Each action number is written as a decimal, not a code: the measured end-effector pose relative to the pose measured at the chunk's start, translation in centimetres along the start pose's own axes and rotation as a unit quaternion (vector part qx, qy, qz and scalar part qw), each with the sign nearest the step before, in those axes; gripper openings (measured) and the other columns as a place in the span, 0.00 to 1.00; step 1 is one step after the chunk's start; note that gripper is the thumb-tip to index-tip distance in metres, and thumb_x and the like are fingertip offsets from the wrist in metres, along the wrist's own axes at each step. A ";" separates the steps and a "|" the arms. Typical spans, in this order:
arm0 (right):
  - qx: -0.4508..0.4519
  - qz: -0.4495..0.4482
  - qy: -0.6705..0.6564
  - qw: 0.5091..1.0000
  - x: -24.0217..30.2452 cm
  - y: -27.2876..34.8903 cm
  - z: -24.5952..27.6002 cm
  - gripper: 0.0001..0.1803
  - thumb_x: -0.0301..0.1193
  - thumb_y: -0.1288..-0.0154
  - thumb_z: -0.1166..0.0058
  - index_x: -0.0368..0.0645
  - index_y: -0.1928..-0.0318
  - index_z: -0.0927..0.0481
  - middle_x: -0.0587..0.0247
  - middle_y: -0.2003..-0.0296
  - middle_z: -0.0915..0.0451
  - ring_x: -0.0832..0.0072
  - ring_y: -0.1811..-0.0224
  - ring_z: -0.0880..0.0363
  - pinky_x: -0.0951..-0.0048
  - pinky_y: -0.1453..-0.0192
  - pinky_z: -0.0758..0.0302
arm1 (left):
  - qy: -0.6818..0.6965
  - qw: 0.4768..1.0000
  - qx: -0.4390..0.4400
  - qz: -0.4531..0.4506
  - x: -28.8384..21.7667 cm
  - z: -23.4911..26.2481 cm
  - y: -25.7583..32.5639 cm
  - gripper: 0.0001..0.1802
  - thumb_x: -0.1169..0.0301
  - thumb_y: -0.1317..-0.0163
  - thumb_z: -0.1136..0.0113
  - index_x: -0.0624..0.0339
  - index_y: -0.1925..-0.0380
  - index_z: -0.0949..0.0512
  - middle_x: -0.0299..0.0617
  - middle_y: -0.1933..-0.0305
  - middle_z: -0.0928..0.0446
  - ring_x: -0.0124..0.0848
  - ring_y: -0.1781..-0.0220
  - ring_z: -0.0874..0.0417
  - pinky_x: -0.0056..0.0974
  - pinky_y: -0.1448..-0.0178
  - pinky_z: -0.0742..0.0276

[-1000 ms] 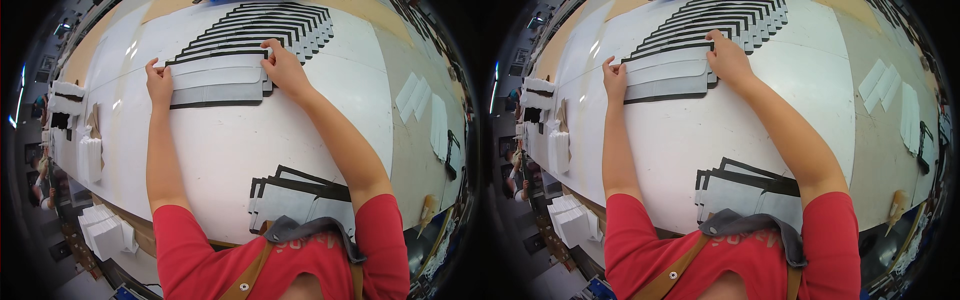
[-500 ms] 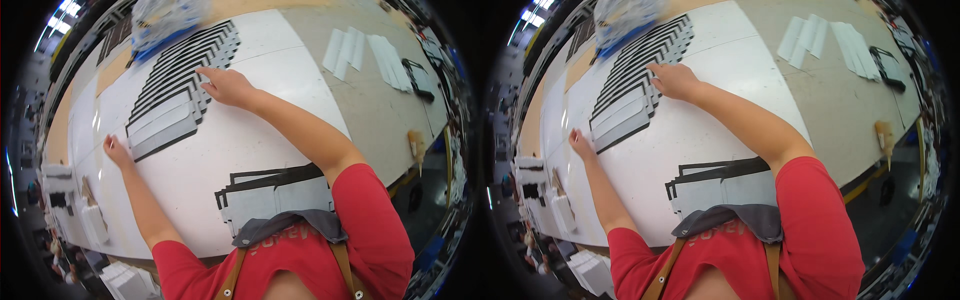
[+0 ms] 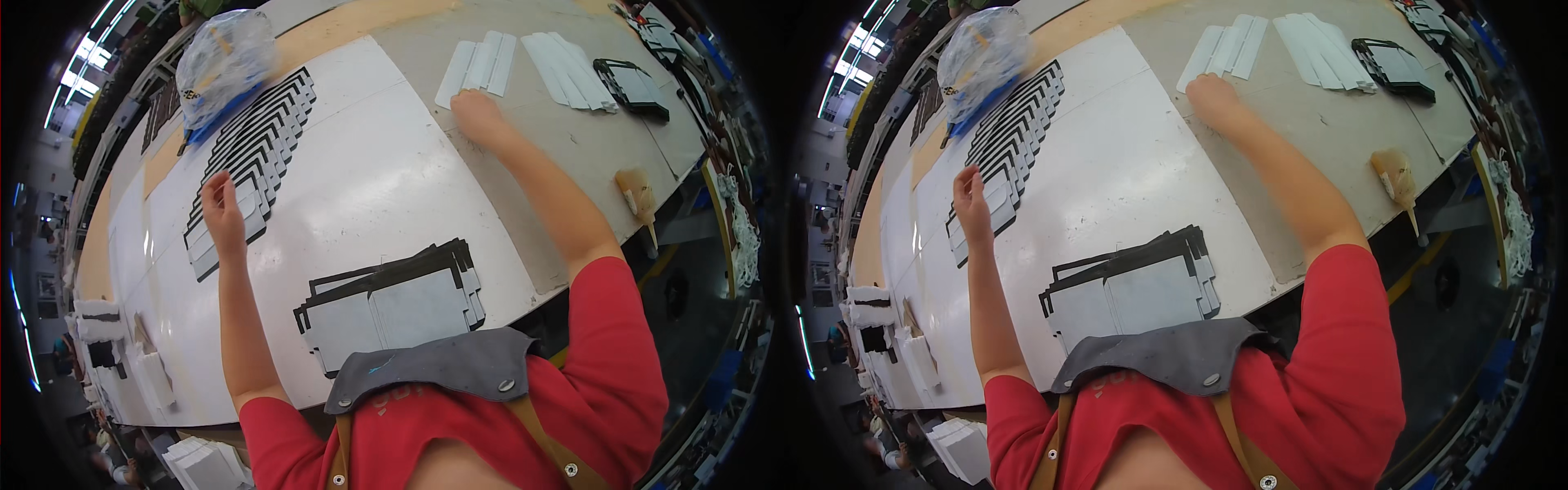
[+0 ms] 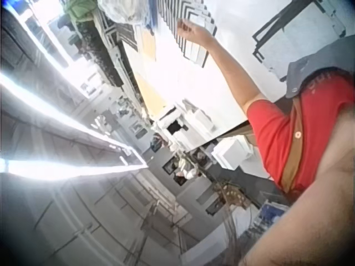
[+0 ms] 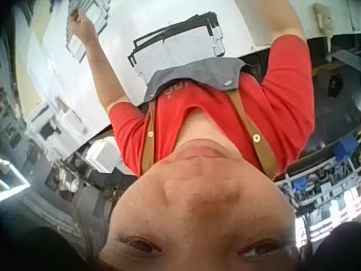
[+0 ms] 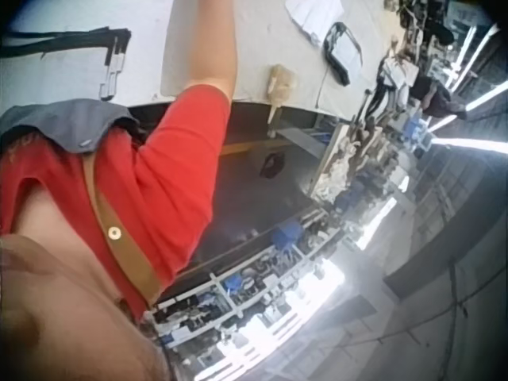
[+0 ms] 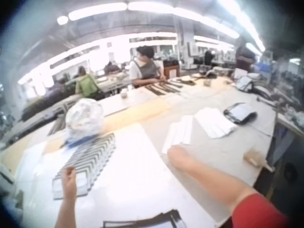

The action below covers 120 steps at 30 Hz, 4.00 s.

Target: The person applies glue from a bottle onto white rectangular strips laid out on a table. They then pick up a black frame-like component and press the glued white strip onto it. This process is repeated for multiple units, stacking the finished assemblies on the table.

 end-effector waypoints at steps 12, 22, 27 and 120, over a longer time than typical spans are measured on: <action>-0.085 0.040 -0.215 0.972 -2.3 5.6 3.4 0.05 0.26 0.42 0.54 0.38 0.67 0.25 0.52 0.66 0.22 0.57 0.61 0.23 0.60 0.57 0.26 | 0.058 0.948 0.296 -0.099 -12.3 -22.3 7.0 0.10 0.75 0.40 0.47 0.62 0.58 0.25 0.44 0.56 0.27 0.34 0.56 0.23 0.35 0.51 0.27; -0.014 0.093 0.014 0.995 0.4 1.9 0.6 0.06 0.22 0.47 0.50 0.37 0.66 0.22 0.56 0.67 0.22 0.62 0.58 0.22 0.66 0.55 0.23 | 0.042 0.940 0.331 -0.072 -13.3 -23.6 8.5 0.09 0.74 0.37 0.48 0.61 0.57 0.25 0.39 0.55 0.26 0.30 0.51 0.24 0.36 0.47 0.29; -0.059 0.075 -0.160 0.982 -2.5 3.4 3.4 0.03 0.23 0.48 0.51 0.40 0.71 0.25 0.56 0.73 0.23 0.60 0.66 0.23 0.62 0.65 0.27 | 0.038 0.940 0.327 -0.086 -13.8 -23.6 8.3 0.09 0.74 0.37 0.49 0.61 0.58 0.25 0.40 0.54 0.25 0.31 0.50 0.25 0.36 0.46 0.30; -0.019 -0.275 0.027 0.961 -22.1 2.0 1.6 0.13 0.32 0.43 0.53 0.39 0.62 0.19 0.50 0.59 0.21 0.56 0.56 0.22 0.60 0.53 0.25 | -0.074 0.813 0.457 -0.352 -17.3 -32.4 20.4 0.18 0.68 0.39 0.47 0.58 0.49 0.29 0.44 0.37 0.35 0.44 0.31 0.42 0.55 0.28 0.58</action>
Point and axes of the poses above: each hand's wrist, its own y-axis away from the middle knuckle, its own z-axis out of the back of the hand, x = y × z, the point moved 5 cm from there along -y, towards the middle knuckle
